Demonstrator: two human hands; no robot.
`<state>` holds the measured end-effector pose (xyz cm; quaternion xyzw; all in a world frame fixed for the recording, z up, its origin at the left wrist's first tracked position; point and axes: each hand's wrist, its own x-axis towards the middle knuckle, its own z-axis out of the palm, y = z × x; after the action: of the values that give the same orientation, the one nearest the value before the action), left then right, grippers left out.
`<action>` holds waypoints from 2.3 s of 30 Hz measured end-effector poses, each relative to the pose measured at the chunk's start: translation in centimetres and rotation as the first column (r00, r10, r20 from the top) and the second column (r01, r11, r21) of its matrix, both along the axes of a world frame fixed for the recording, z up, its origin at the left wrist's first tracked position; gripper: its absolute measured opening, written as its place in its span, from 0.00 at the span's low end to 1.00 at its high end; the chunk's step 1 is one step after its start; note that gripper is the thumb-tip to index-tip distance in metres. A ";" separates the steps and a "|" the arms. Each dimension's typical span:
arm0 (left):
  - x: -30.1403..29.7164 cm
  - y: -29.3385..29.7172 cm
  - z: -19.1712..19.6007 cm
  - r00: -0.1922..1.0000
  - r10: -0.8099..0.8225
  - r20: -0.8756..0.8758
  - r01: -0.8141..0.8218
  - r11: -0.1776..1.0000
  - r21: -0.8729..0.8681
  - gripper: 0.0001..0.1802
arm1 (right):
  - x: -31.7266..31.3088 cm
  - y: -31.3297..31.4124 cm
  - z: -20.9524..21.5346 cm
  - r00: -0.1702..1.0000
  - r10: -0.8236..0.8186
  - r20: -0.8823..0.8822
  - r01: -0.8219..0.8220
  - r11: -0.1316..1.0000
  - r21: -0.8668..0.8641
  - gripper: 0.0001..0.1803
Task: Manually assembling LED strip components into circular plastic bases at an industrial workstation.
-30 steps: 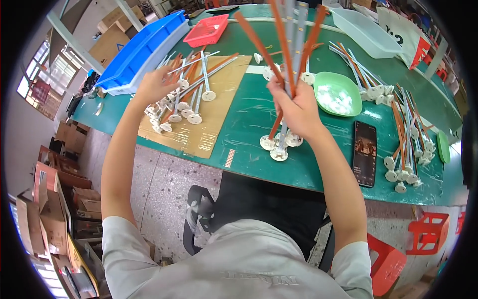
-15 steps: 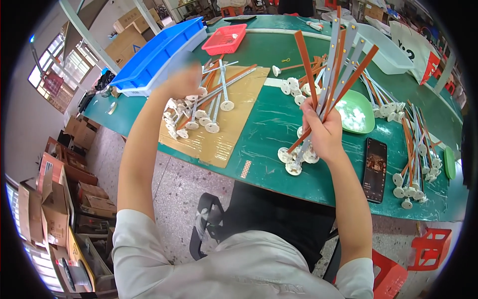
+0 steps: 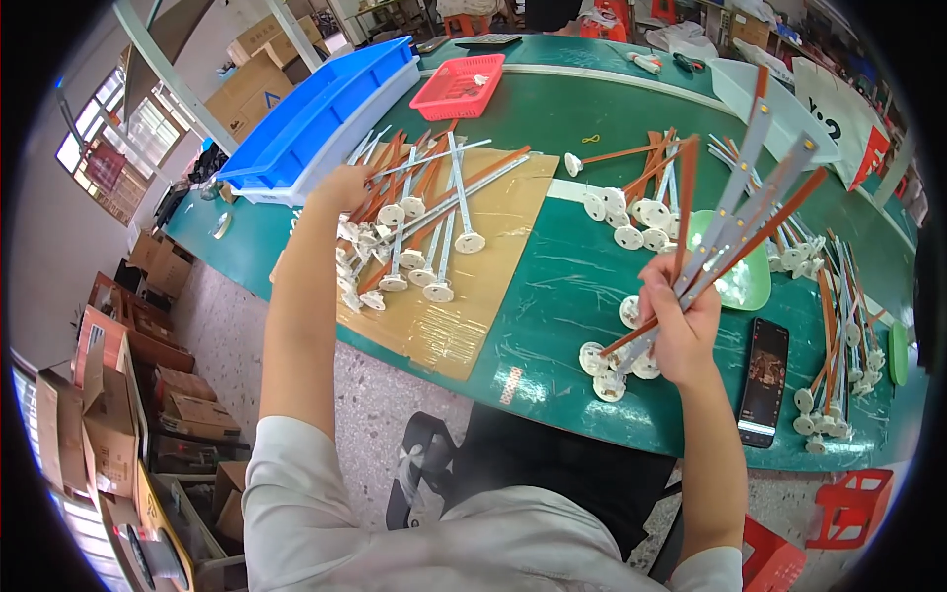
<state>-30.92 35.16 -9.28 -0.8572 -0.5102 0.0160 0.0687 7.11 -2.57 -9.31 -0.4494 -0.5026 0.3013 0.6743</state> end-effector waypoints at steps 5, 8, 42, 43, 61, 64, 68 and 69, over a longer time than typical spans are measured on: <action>1.1 -0.1 0.8 0.974 0.163 -0.157 -0.155 0.986 0.058 0.14 | 0.1 0.1 -0.3 1.000 -0.006 -0.019 0.006 1.000 0.002 0.04; 2.5 -1.6 2.4 0.967 0.159 -0.201 -0.137 0.983 0.119 0.12 | 0.2 0.3 -0.6 1.000 -0.015 -0.019 0.015 1.000 0.006 0.04; 6.4 -0.1 5.4 0.982 0.189 -0.029 -0.168 0.928 0.333 0.19 | 1.1 0.7 -0.2 0.987 -0.014 0.159 0.014 1.000 0.001 0.10; 5.5 0.1 6.0 0.986 0.165 -0.012 -0.150 0.923 0.355 0.19 | 1.0 0.8 -0.2 0.988 -0.011 0.157 0.011 1.000 0.002 0.10; 22.2 -32.3 0.4 0.163 -0.220 0.962 0.504 0.857 0.111 0.07 | 0.0 0.4 -0.7 0.972 -0.050 0.231 0.003 0.980 0.197 0.34; 21.7 -32.0 -1.4 0.184 -0.068 0.981 0.595 0.801 -0.056 0.10 | 0.1 0.4 -1.1 0.962 -0.064 0.266 -0.003 0.970 0.245 0.32; 22.8 -32.7 -0.6 0.136 0.192 0.972 0.447 0.864 -0.233 0.18 | 0.0 0.5 -1.4 0.920 -0.132 0.370 0.037 0.966 0.254 0.23; 22.3 -31.8 -1.8 -0.061 0.371 0.927 0.444 0.841 -0.308 0.23 | 0.1 0.4 -1.3 0.903 -0.150 0.402 0.050 0.968 0.247 0.24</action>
<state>-8.66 3.40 -11.12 -0.5821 -0.3394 -0.4728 -0.5678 7.22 -2.15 -10.64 -0.4472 -0.6426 0.1026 0.6136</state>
